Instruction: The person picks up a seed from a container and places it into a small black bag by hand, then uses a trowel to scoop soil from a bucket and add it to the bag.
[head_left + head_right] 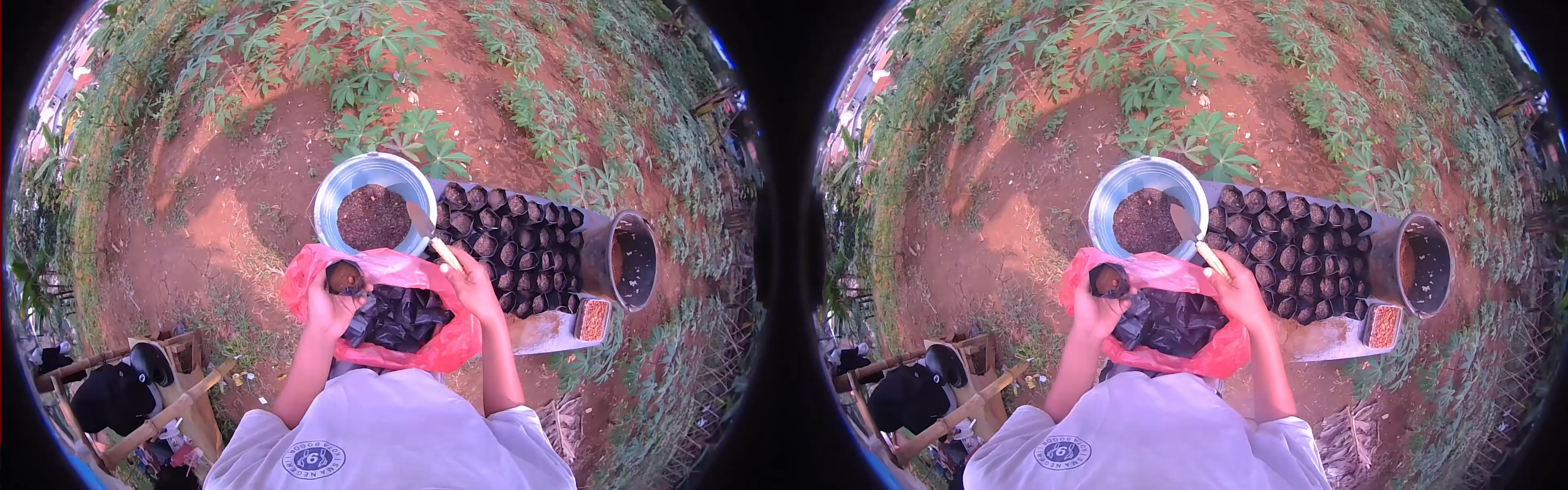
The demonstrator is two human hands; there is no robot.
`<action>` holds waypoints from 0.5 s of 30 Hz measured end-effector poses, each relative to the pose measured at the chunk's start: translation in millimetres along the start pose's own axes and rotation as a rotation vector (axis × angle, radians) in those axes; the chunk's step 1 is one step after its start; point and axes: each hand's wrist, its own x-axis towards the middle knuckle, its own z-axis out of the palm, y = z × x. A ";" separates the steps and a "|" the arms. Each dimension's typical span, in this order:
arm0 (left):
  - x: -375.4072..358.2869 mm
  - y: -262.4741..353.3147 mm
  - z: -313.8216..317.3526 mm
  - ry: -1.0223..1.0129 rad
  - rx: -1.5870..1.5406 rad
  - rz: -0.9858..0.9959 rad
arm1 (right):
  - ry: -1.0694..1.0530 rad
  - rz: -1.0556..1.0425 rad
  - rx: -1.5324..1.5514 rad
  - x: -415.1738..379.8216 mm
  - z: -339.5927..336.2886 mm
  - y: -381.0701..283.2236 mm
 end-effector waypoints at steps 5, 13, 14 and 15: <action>13.5 56.9 -31.0 -0.049 0.001 -0.061 | 0.008 -0.040 -0.439 30.0 37.3 -40.6; 7.1 96.7 -49.4 0.001 0.024 -0.061 | 0.065 -0.121 -0.526 68.9 103.2 -13.8; 6.8 98.3 -50.2 -0.004 0.030 -0.065 | 0.054 -0.145 -0.527 72.4 106.8 -2.0; 6.5 99.2 -50.8 -0.020 0.042 -0.074 | 0.045 -0.168 -0.528 73.2 110.3 5.1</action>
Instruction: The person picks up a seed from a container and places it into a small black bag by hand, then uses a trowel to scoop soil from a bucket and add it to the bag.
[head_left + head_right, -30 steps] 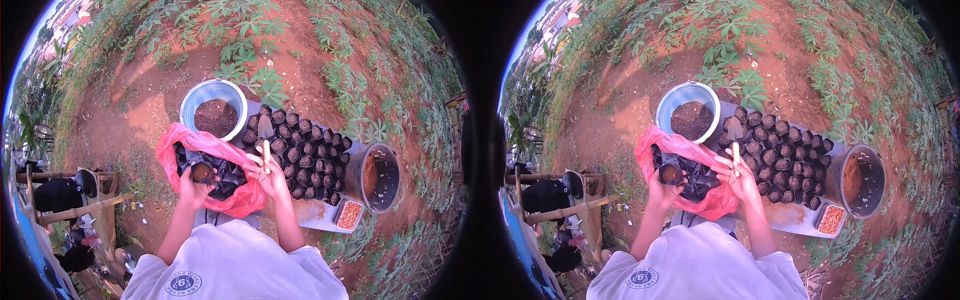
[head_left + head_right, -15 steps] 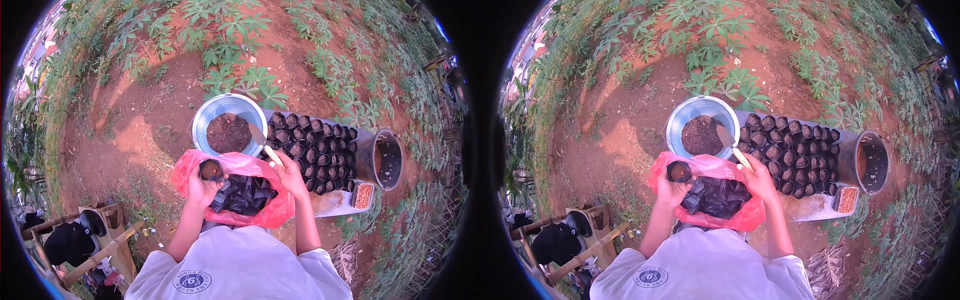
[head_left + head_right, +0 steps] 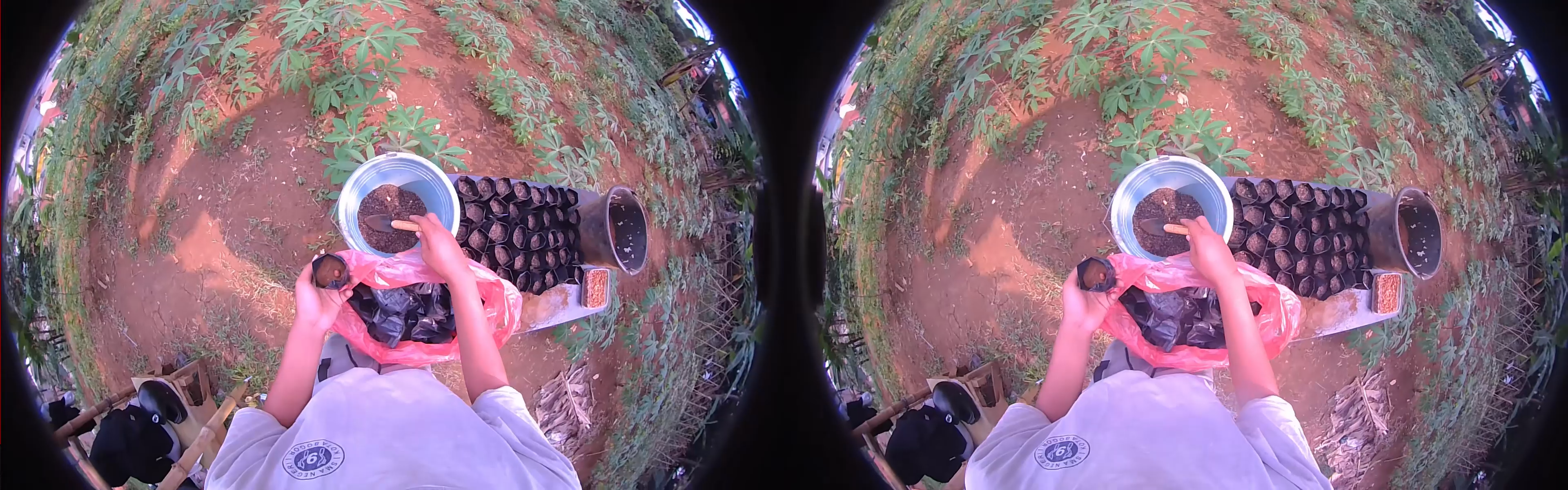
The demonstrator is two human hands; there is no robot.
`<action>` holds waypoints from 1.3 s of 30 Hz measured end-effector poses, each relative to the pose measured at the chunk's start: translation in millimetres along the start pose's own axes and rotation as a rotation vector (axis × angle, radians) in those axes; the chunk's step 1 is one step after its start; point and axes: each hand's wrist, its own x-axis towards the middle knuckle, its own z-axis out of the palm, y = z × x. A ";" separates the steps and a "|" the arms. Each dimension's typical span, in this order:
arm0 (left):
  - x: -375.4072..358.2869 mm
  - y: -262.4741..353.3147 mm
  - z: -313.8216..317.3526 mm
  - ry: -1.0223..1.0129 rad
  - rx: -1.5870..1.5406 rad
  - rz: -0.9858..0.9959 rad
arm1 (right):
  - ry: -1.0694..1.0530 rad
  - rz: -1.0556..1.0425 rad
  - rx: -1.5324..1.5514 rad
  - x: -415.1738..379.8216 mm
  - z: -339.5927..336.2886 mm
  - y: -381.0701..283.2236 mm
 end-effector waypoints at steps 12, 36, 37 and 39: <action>2.1 -2.9 2.4 -0.003 -0.013 -0.003 | 0.014 -0.010 -0.017 -6.2 19.7 2.0; -3.6 19.3 -21.8 -0.048 -0.086 0.014 | -0.345 -0.033 -0.437 33.6 8.4 28.8; -4.0 19.1 -23.7 -0.059 -0.082 0.017 | -0.354 -0.033 -0.457 35.0 2.6 30.9; -5.2 18.0 -24.3 -0.061 -0.090 0.017 | -0.349 -0.021 -0.492 35.8 -7.3 31.8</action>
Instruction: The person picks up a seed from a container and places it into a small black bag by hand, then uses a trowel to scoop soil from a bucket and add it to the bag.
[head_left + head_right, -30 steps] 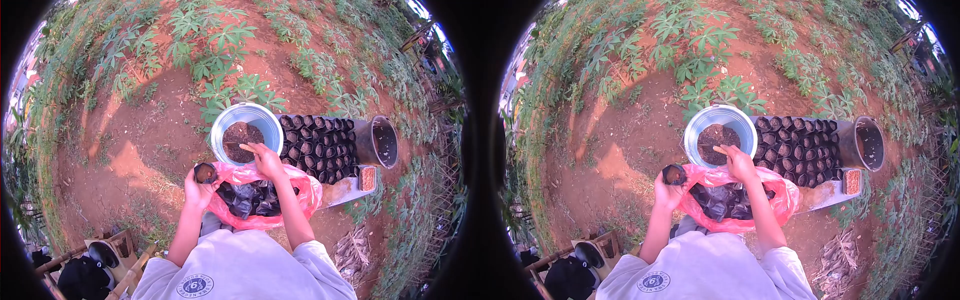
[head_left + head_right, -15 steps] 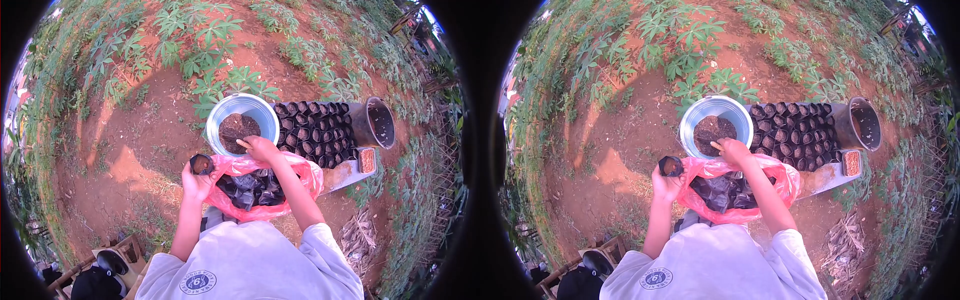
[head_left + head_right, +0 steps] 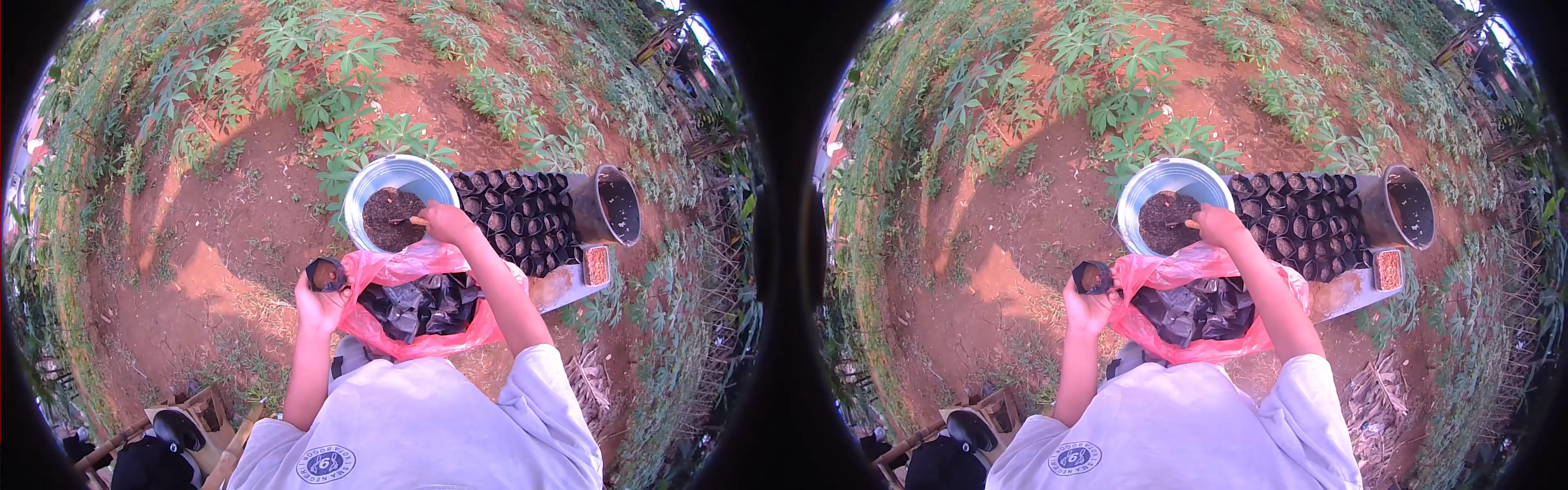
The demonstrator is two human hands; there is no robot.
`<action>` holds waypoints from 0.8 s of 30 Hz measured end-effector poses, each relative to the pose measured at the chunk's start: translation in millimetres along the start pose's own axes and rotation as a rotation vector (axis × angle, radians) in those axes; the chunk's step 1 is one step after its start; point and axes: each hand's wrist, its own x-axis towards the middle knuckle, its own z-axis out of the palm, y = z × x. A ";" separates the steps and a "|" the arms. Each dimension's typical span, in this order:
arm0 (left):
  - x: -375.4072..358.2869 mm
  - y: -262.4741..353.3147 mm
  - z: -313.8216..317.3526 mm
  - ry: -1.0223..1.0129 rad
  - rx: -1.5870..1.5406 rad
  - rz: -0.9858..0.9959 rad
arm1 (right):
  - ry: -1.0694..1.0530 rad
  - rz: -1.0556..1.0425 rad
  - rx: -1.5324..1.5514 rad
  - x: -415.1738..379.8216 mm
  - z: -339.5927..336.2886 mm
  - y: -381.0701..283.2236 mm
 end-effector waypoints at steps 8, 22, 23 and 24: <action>-0.1 -2.9 3.0 0.006 -0.004 0.006 | 0.130 0.016 0.098 -9.6 -24.6 -9.4; -8.4 -2.2 2.2 -0.034 0.063 0.053 | 0.037 0.058 0.190 -19.4 10.1 -17.8; -8.7 -2.8 1.4 -0.032 0.067 0.053 | 0.028 0.046 0.172 -18.6 15.5 -15.1; -8.9 -3.5 0.1 -0.035 0.069 0.048 | 0.029 0.046 0.177 -18.4 18.1 -14.0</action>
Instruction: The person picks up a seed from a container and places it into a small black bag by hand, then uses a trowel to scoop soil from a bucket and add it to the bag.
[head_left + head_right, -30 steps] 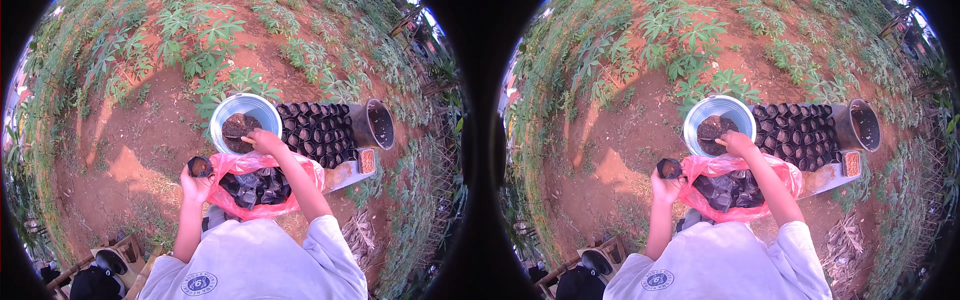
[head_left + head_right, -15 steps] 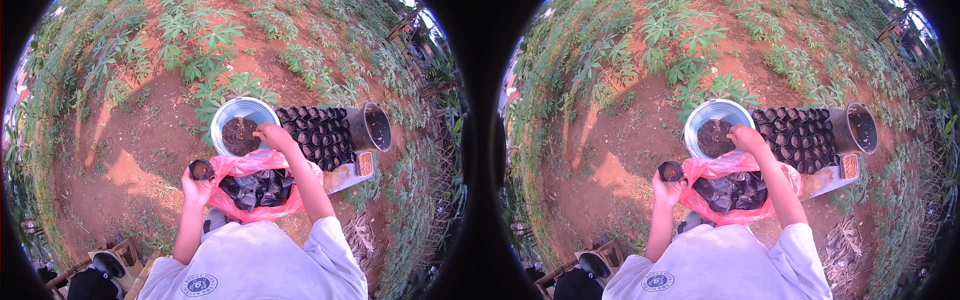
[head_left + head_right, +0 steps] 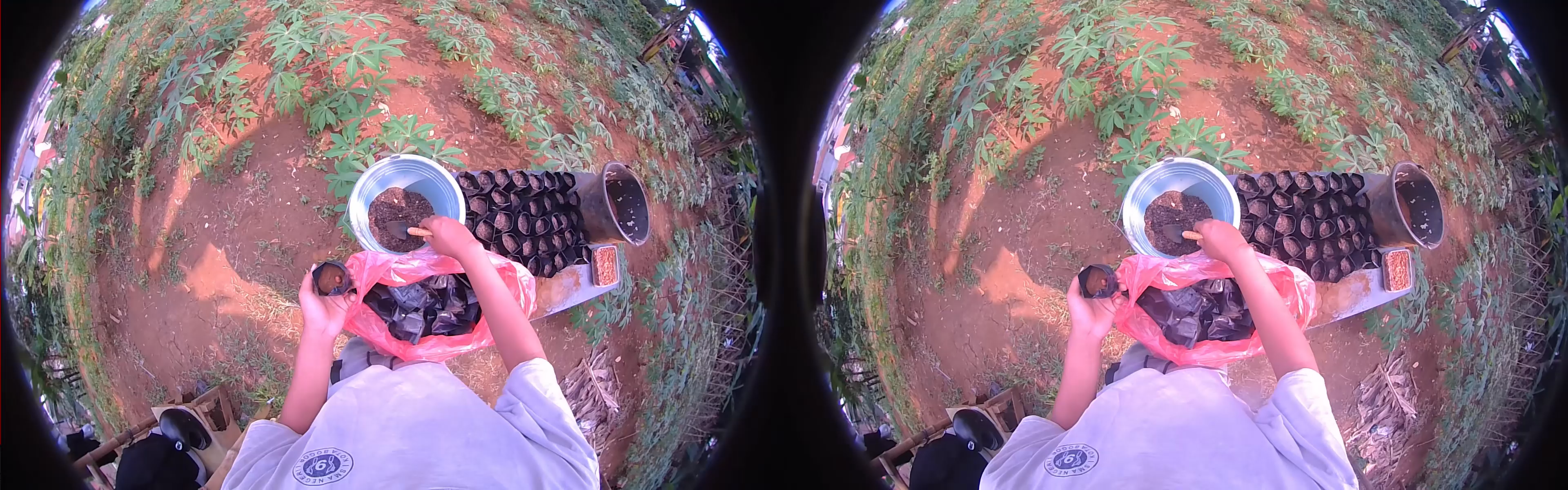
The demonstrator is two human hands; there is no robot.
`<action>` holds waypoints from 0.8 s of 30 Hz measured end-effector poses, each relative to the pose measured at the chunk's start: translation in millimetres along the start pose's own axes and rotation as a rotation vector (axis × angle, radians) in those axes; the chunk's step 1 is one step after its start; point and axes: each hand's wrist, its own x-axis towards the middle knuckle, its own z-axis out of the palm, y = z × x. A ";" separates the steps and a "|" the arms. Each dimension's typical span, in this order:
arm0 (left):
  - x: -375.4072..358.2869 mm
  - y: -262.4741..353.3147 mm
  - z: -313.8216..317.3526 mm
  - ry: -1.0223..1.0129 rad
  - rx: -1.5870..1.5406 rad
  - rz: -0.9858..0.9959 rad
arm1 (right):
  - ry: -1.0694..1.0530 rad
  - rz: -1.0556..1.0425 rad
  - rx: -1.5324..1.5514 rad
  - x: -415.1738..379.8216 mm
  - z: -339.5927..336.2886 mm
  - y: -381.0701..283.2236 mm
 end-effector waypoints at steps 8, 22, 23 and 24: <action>-13.0 2.2 -0.9 0.045 0.003 0.014 | 0.181 -0.102 -0.007 -9.5 -22.0 -20.2; -24.1 -0.1 -15.5 0.009 -0.078 0.045 | 0.035 -0.144 -0.019 17.2 -1.9 19.6; -24.0 -0.8 -15.9 0.010 -0.081 0.044 | 0.039 -0.149 -0.027 19.9 -3.1 21.7; -23.5 -1.0 -16.3 0.011 -0.082 0.049 | 0.044 -0.155 -0.035 22.1 -7.4 19.8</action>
